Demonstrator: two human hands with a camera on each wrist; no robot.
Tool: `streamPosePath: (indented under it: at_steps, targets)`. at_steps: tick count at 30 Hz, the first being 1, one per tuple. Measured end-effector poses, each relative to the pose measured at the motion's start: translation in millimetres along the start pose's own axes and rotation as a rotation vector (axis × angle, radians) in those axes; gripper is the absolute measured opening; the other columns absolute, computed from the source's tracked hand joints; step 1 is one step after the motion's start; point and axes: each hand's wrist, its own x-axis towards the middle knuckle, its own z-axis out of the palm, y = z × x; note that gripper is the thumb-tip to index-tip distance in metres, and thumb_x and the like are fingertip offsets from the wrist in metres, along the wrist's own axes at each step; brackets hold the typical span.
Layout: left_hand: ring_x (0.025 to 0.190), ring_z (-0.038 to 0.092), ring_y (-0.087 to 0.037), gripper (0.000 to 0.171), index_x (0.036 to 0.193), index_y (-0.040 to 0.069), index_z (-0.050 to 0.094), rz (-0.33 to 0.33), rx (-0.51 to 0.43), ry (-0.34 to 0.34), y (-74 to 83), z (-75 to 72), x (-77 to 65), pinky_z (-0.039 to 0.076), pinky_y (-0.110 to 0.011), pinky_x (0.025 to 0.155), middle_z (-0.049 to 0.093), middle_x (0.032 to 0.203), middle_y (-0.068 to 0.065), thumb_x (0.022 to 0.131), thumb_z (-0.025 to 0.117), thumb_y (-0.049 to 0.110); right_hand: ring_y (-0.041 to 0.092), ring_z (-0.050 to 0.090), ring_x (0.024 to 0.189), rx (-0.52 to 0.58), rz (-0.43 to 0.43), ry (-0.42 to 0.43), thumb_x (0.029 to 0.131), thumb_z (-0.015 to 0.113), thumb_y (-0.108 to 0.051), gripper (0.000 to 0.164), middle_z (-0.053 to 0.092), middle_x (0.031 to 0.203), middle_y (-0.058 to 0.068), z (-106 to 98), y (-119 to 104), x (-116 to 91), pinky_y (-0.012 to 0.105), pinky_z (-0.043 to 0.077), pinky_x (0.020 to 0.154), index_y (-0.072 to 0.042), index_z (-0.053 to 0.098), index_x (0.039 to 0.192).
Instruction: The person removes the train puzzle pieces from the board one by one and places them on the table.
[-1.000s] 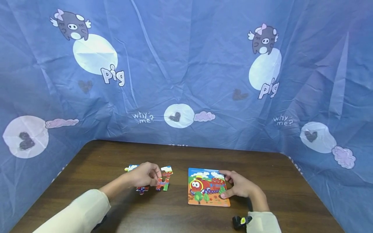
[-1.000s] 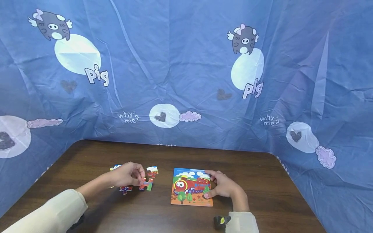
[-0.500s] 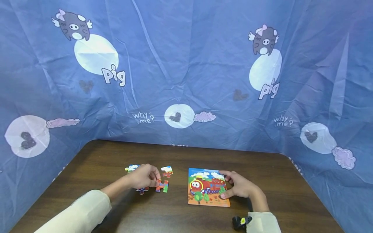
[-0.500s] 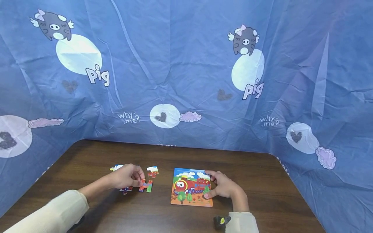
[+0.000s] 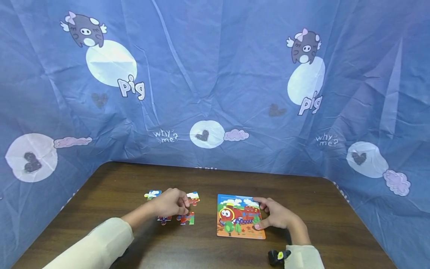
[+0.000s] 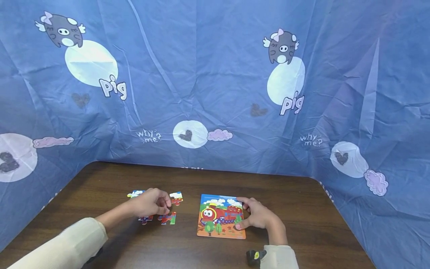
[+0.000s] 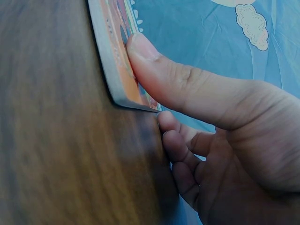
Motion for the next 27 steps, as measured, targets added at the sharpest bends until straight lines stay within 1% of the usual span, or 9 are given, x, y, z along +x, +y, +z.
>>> streamPosePath:
  at_steps: [3,4,7,10,14,17,19,21,27]
  targets:
    - [0.063,0.059,-0.005,0.012,0.088,0.004,0.068,0.020,-0.035,-0.020,4.3,2.8,3.9,0.048,-0.023,0.064,0.068,0.072,0.004,0.083,0.079,0.003,0.029,0.050,0.113,0.008,0.003,-0.001,0.069,0.096,-0.024,0.094,0.052,0.116,0.006,-0.1,-0.9,-0.8,0.057,0.042,0.102,-0.016,0.051,0.150]
    - [0.062,0.060,-0.006,0.011,0.088,0.003,0.068,0.019,-0.058,-0.031,5.9,3.9,5.0,0.049,-0.024,0.063,0.069,0.072,0.003,0.083,0.078,0.002,0.029,0.050,0.112,0.009,0.004,0.000,0.069,0.096,-0.024,0.094,0.052,0.116,0.006,0.0,-0.8,-1.0,0.057,0.042,0.102,-0.016,0.051,0.150]
    - [0.061,0.060,-0.008,0.011,0.090,0.003,0.068,0.015,-0.081,-0.048,10.0,8.5,9.2,0.050,-0.024,0.060,0.068,0.074,0.003,0.085,0.078,0.002,0.029,0.049,0.112,0.012,0.000,0.003,0.069,0.097,-0.023,0.093,0.052,0.116,0.006,0.0,-1.4,-1.7,0.057,0.042,0.101,-0.015,0.051,0.150]
    - [0.061,0.058,-0.006,0.012,0.089,0.004,0.067,0.030,-0.067,-0.050,14.1,14.6,14.1,0.048,-0.024,0.058,0.068,0.073,0.003,0.085,0.079,0.003,0.028,0.049,0.111,0.007,-0.006,0.006,0.069,0.097,-0.022,0.092,0.052,0.115,0.006,0.0,-1.4,-1.8,0.057,0.042,0.100,-0.015,0.052,0.149]
    - [0.056,0.054,-0.004,0.013,0.087,0.005,0.067,0.058,-0.044,-0.051,21.3,23.6,21.1,0.045,-0.023,0.054,0.068,0.071,0.004,0.084,0.079,0.003,0.028,0.050,0.111,0.002,-0.010,0.006,0.069,0.096,-0.022,0.092,0.052,0.115,0.006,-0.1,-1.3,-1.5,0.057,0.042,0.100,-0.015,0.052,0.149]
    - [0.059,0.055,-0.005,0.013,0.087,0.006,0.067,0.054,-0.039,-0.068,28.9,30.4,26.3,0.046,-0.024,0.057,0.067,0.072,0.004,0.085,0.080,0.003,0.028,0.050,0.110,-0.002,-0.012,0.007,0.069,0.096,-0.022,0.092,0.052,0.115,0.005,0.1,-1.3,-1.2,0.057,0.042,0.101,-0.015,0.052,0.149]
    - [0.064,0.057,-0.005,0.013,0.088,0.006,0.067,0.054,-0.038,-0.086,33.8,35.1,30.0,0.048,-0.026,0.063,0.067,0.073,0.004,0.085,0.080,0.004,0.028,0.049,0.110,-0.001,-0.015,0.007,0.069,0.096,-0.022,0.092,0.052,0.114,0.005,0.3,-1.1,-1.1,0.057,0.042,0.101,-0.015,0.052,0.149]
    - [0.067,0.058,-0.006,0.013,0.088,0.006,0.067,0.059,-0.030,-0.104,38.3,39.8,33.8,0.048,-0.026,0.065,0.066,0.074,0.004,0.085,0.079,0.005,0.027,0.049,0.110,0.003,-0.020,0.008,0.069,0.096,-0.022,0.092,0.052,0.114,0.005,0.2,-1.6,-1.1,0.056,0.042,0.100,-0.014,0.052,0.149]
    - [0.066,0.058,-0.003,0.013,0.088,0.007,0.068,0.085,-0.044,-0.135,50.2,55.0,44.0,0.047,-0.023,0.061,0.067,0.073,0.007,0.086,0.080,0.004,0.027,0.049,0.109,0.013,-0.022,0.009,0.068,0.097,-0.021,0.093,0.052,0.114,0.006,-0.2,-1.6,-2.1,0.054,0.042,0.100,-0.014,0.052,0.149]
